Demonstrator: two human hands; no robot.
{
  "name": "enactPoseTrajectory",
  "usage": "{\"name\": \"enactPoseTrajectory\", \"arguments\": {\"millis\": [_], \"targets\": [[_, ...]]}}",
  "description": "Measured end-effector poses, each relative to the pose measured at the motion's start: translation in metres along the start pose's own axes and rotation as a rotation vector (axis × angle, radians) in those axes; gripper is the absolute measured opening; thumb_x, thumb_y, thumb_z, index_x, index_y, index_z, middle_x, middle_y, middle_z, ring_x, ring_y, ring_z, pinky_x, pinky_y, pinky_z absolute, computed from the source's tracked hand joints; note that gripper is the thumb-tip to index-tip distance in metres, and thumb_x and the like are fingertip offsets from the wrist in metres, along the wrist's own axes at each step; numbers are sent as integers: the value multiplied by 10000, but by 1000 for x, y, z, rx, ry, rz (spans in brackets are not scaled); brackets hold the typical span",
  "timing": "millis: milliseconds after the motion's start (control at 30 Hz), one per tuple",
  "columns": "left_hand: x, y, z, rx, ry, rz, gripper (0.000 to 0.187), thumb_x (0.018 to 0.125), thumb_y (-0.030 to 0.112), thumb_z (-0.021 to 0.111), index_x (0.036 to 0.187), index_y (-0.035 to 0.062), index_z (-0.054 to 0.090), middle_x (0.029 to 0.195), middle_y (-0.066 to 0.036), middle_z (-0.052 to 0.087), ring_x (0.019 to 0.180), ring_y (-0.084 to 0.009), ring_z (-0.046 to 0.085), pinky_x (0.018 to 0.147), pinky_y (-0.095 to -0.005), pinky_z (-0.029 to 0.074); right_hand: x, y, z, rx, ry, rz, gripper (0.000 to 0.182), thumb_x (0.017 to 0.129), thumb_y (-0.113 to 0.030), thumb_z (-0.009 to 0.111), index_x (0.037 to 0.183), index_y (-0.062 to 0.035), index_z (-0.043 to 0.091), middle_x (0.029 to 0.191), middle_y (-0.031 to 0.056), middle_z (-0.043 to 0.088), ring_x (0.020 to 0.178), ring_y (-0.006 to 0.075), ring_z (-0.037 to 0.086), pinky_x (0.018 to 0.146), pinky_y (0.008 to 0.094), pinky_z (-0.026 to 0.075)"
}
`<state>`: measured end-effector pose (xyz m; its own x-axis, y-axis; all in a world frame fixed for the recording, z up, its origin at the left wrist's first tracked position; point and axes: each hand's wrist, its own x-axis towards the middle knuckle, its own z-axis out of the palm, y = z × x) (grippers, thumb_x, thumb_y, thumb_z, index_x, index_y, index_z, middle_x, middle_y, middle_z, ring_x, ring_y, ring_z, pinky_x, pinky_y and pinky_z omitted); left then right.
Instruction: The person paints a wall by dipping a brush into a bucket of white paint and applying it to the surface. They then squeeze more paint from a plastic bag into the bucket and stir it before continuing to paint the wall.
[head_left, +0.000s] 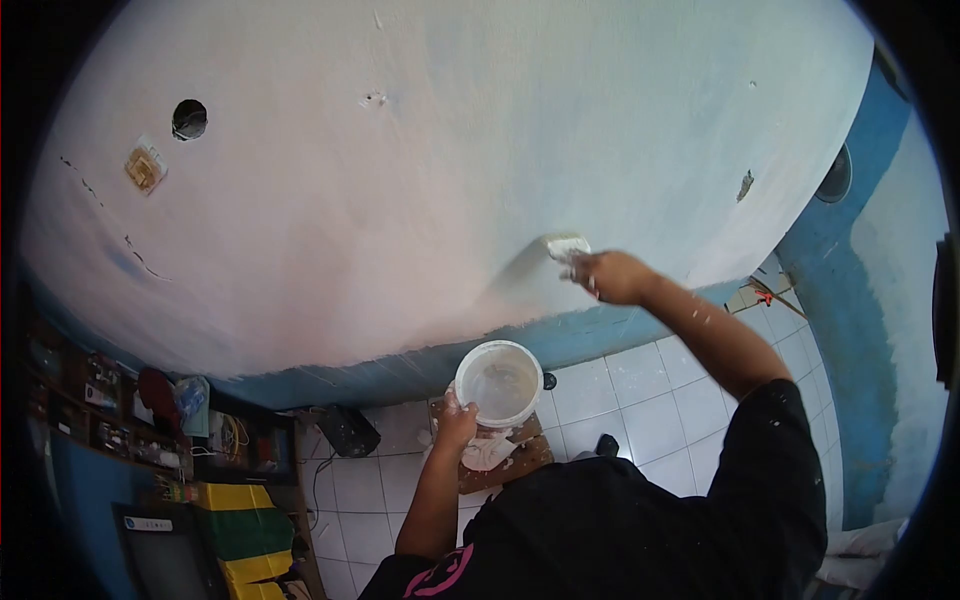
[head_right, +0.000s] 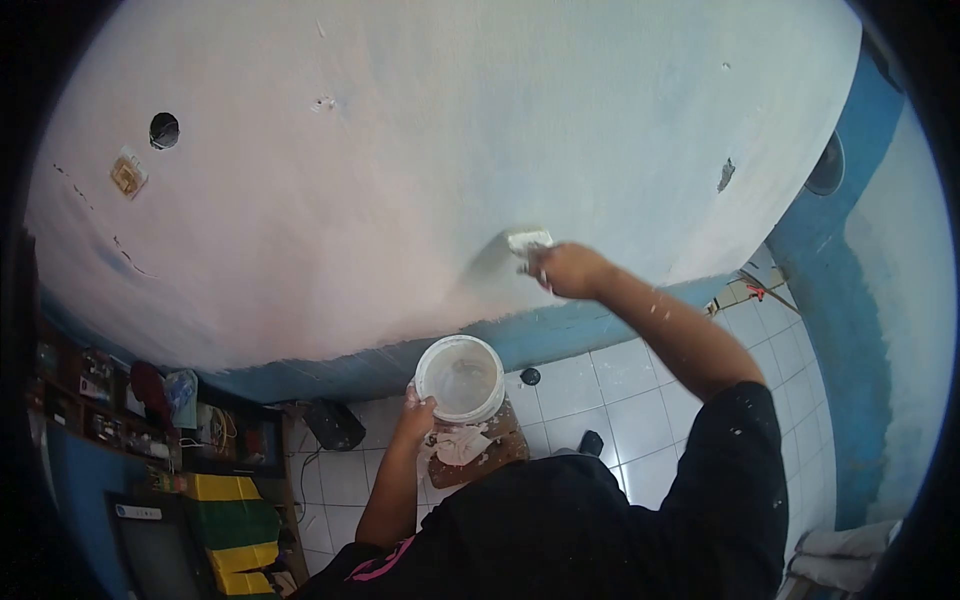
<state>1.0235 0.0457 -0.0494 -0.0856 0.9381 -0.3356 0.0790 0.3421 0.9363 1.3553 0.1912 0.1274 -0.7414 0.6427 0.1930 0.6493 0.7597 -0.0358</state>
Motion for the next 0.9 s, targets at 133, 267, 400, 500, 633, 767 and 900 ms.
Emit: {"name": "enactPoseTrajectory", "arguments": {"millis": [133,267,400,500,633,767,900], "targets": [[-15,43,2,-111,-133,-103,547,809,14,424,1311,47,211,1131,-236,487,810,-344,627,577,-363,587,39,-21,-127,-84,183,133,299,791,-70,578,1080,-140,611,1112,105,594,740,314,626,670,361,519],[-17,51,4,-272,-220,-140,561,840,-12,364,1325,86,101,1105,-267,467,643,-392,635,448,-372,590,49,-38,-176,-181,586,27,273,785,-69,626,1053,-119,629,1190,129,553,820,288,646,732,338,534],[-17,45,-1,-269,-192,-195,537,837,-11,369,1316,84,145,1114,-257,465,668,-395,635,463,-381,592,35,-29,-101,-314,609,120,488,725,34,586,1167,-174,579,1316,136,445,1208,291,440,899,347,468],[-17,28,-5,-246,-160,-178,511,838,-10,370,1304,82,183,1121,-254,467,673,-392,637,464,-378,591,14,-18,0,-291,413,205,561,699,-22,563,1231,-195,521,1384,166,339,1255,322,375,915,348,458],[-17,27,-10,-266,-188,-211,505,837,-3,378,1304,89,208,1114,-244,485,690,-378,642,464,-372,589,0,-27,40,-161,324,193,492,678,-31,583,1152,-160,549,1369,180,349,1231,334,402,891,368,464],[-18,41,-10,-269,-196,-275,497,837,2,379,1298,97,221,1101,-244,496,683,-364,646,462,-368,587,-4,-22,7,-205,164,116,355,740,-94,561,1089,-160,581,1329,178,397,1183,315,452,856,374,481],[-9,42,3,-240,-228,-216,470,843,15,382,1281,93,231,1100,-240,494,675,-373,644,460,-371,585,-2,5,-85,-221,71,79,275,784,-143,553,1049,-186,616,1235,68,525,976,259,590,748,366,512]]}}
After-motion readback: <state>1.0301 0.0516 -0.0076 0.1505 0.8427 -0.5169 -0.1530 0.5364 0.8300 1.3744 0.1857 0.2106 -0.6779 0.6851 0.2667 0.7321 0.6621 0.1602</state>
